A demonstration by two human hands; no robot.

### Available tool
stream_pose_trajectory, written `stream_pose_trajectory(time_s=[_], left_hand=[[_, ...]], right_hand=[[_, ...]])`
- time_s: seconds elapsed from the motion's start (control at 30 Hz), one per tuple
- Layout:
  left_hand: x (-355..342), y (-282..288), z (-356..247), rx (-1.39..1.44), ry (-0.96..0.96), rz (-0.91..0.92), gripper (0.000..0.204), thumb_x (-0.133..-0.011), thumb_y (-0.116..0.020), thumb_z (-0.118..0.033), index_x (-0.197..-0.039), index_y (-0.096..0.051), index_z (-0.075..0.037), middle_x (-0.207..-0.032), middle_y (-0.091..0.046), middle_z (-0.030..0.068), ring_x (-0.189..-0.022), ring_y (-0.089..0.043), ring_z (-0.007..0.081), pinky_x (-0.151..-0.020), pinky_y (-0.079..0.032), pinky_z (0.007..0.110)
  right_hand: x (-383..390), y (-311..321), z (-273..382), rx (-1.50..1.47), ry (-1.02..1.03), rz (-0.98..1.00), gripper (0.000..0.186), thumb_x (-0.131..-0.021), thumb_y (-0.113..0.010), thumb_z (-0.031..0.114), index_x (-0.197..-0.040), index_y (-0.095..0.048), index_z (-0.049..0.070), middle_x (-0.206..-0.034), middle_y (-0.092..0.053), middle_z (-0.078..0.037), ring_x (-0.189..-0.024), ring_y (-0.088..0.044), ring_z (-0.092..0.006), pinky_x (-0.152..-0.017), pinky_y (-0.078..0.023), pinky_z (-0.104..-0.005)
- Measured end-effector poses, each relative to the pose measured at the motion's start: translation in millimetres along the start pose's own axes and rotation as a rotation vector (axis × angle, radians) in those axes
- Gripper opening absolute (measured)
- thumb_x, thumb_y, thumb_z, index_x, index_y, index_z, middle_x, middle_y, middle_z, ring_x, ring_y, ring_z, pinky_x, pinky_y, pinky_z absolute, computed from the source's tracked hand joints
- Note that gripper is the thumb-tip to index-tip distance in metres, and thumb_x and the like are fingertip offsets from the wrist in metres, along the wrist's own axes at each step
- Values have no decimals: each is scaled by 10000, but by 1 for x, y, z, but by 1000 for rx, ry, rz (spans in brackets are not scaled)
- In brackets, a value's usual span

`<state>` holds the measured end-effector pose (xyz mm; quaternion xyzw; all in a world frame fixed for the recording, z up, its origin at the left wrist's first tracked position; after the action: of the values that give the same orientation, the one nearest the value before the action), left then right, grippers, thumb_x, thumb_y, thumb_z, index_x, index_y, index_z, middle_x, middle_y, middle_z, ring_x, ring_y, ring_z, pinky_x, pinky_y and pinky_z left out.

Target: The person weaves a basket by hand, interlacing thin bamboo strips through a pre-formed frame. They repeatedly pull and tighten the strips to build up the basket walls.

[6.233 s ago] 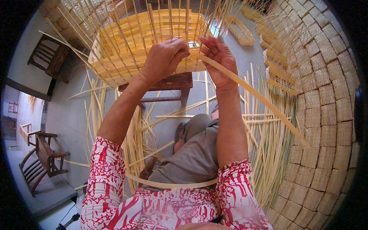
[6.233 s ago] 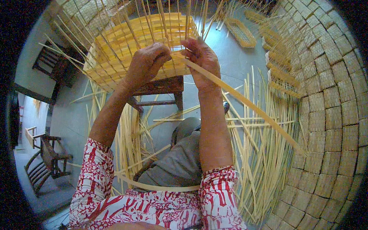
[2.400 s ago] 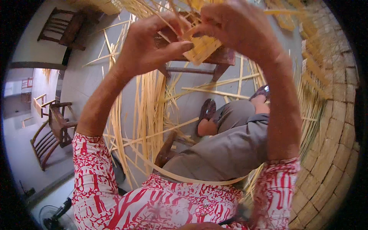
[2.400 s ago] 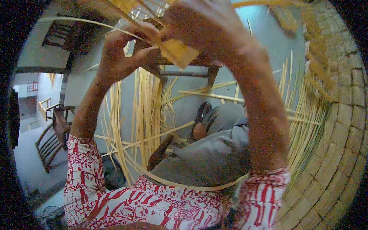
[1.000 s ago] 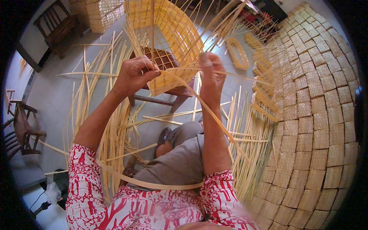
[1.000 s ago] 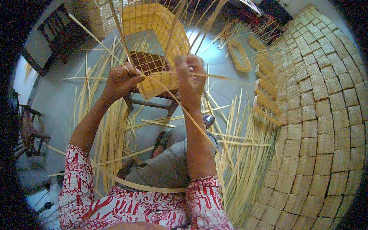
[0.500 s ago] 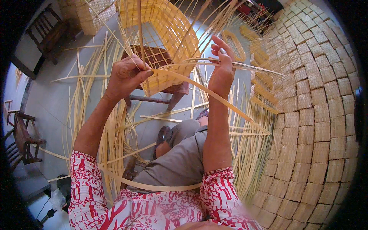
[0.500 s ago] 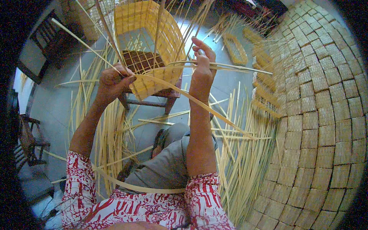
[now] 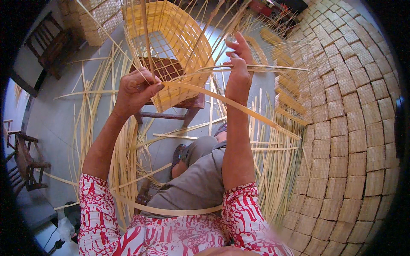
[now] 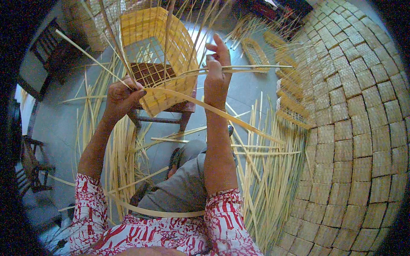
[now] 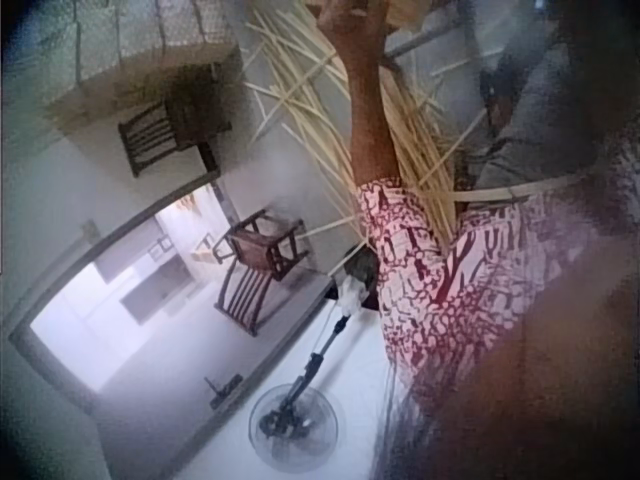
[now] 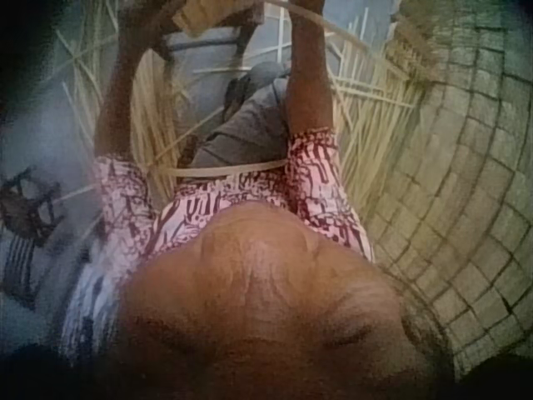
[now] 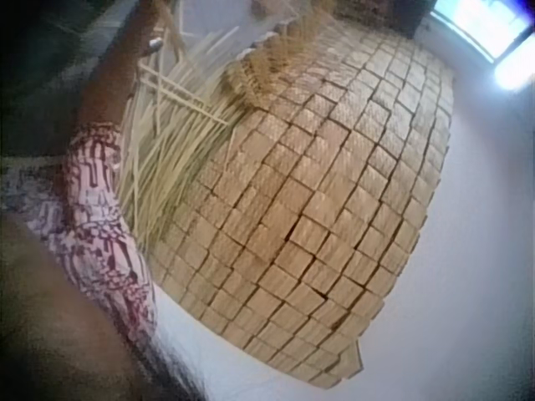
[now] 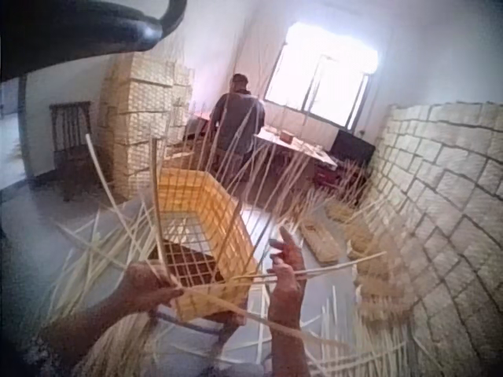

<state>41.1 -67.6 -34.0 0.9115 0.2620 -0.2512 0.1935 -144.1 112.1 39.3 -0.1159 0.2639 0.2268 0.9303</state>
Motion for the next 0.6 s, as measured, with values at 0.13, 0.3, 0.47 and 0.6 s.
stream_pose_trajectory(time_s=[0.13,0.3,0.47,0.6], left_hand=[[0,-3,2,42,-20,-20,71,-836,-726,-6,-843,-656,-4,-834,-643,56,-788,-617,135,-695,-493,268],[6,-10,-1,150,-17,-97,88,-900,-674,5,-984,-648,1,-910,-619,27,-834,-586,90,-733,-468,238],[5,-19,1,171,33,-219,83,-922,-651,-9,-1005,-648,-20,-889,-597,3,-799,-527,62,-721,-443,218],[6,-21,3,164,9,-279,95,-923,-648,-11,-1015,-649,-31,-893,-602,-11,-790,-519,51,-718,-446,212]], right_hand=[[1,5,1,78,112,-63,286,-914,-470,109,-1156,-592,20,-1000,-588,-70,-864,-530,-119,-815,-459,-302],[12,13,-10,-148,-123,-304,168,-996,-473,164,-1042,-564,29,-949,-614,-91,-815,-598,-169,-770,-502,-318],[16,12,-9,-260,-166,-393,183,-1009,-465,207,-1023,-520,34,-915,-604,-97,-734,-583,-182,-734,-473,-318],[15,20,-11,-197,-211,-449,262,-1025,-441,295,-998,-542,54,-928,-597,-80,-821,-557,-178,-757,-473,-352]])
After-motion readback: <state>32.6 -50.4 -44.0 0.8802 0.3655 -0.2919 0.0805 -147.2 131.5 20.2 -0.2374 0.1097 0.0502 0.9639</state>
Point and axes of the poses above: each hand's wrist, its own x-axis away from the middle knuckle, its own y-axis out of the back of the hand, z = x × y, the point moved 4 cm from there along -x, towards the middle knuckle
